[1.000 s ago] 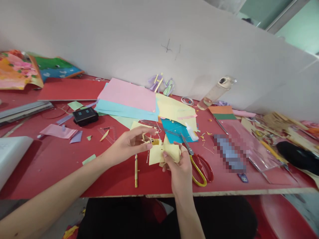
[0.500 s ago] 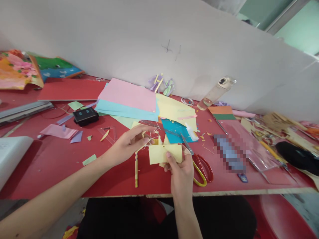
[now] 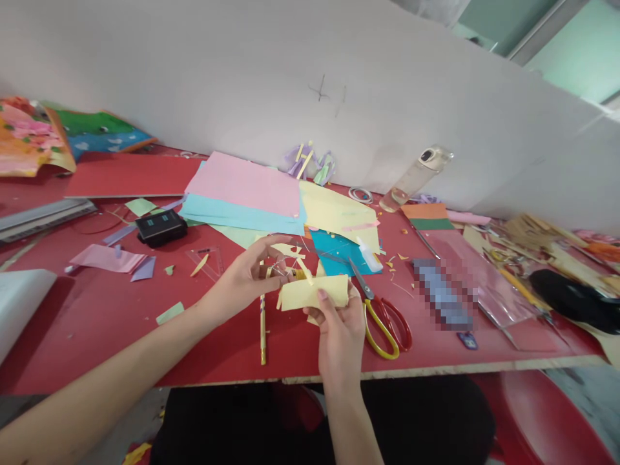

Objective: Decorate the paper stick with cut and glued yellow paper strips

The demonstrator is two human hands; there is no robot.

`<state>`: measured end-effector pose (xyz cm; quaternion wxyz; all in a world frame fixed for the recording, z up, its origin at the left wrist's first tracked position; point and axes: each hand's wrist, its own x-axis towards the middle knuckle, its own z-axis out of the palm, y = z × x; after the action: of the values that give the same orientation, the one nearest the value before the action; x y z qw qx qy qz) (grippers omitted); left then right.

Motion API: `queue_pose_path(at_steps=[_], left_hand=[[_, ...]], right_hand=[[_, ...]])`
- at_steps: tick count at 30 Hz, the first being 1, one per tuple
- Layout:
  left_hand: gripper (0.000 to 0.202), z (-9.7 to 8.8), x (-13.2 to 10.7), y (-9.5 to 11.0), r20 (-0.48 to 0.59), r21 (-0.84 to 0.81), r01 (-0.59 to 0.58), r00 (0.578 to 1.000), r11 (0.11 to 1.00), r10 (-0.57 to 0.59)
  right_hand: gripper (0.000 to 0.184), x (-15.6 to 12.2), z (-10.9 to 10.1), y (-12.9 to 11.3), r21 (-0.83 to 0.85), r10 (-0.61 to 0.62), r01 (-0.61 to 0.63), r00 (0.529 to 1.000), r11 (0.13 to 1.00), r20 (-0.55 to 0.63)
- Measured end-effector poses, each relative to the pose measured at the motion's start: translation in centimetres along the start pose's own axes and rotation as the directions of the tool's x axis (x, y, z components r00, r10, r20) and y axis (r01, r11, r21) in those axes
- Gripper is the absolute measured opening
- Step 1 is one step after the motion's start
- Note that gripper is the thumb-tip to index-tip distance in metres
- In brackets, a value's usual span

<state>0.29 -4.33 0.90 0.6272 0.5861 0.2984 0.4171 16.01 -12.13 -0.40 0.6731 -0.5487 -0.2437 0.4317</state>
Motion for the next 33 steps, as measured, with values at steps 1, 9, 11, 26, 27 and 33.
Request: queue_pose_path(at_steps=[1, 9, 11, 26, 27, 33], left_hand=[[0.053, 0.0, 0.0, -0.1, 0.005, 0.007, 0.007, 1.0, 1.0, -0.007], [0.04, 0.1, 0.1, -0.4, 0.111, -0.014, -0.001, 0.994, 1.0, 0.003], [0.03, 0.1, 0.0, -0.3, 0.106, 0.037, 0.021, 0.994, 0.999, -0.025], [0.015, 0.0, 0.4, -0.1, 0.136, 0.254, 0.035, 0.988, 0.966, -0.072], [0.015, 0.0, 0.4, -0.2, 0.146, 0.231, 0.065, 0.984, 0.971, -0.101], [0.018, -0.1, 0.3, 0.4, 0.078, 0.259, 0.125, 0.986, 0.958, -0.15]], right_hand=[[0.058, 0.1, -0.1, 0.1, -0.013, 0.002, -0.002, 1.0, 1.0, 0.006], [0.06, 1.2, -0.6, -0.6, -0.063, 0.016, -0.011, 0.997, 0.998, 0.082], [0.06, 1.3, -0.5, -0.9, -0.065, 0.013, -0.008, 0.996, 0.998, 0.084], [0.067, 1.5, 0.2, -2.4, -0.114, -0.015, 0.029, 0.992, 0.993, 0.127], [0.067, 1.5, 0.3, -2.6, -0.114, -0.021, 0.035, 0.992, 0.993, 0.123], [0.063, 1.7, -0.1, -2.9, -0.175, -0.059, 0.069, 0.996, 0.982, 0.066]])
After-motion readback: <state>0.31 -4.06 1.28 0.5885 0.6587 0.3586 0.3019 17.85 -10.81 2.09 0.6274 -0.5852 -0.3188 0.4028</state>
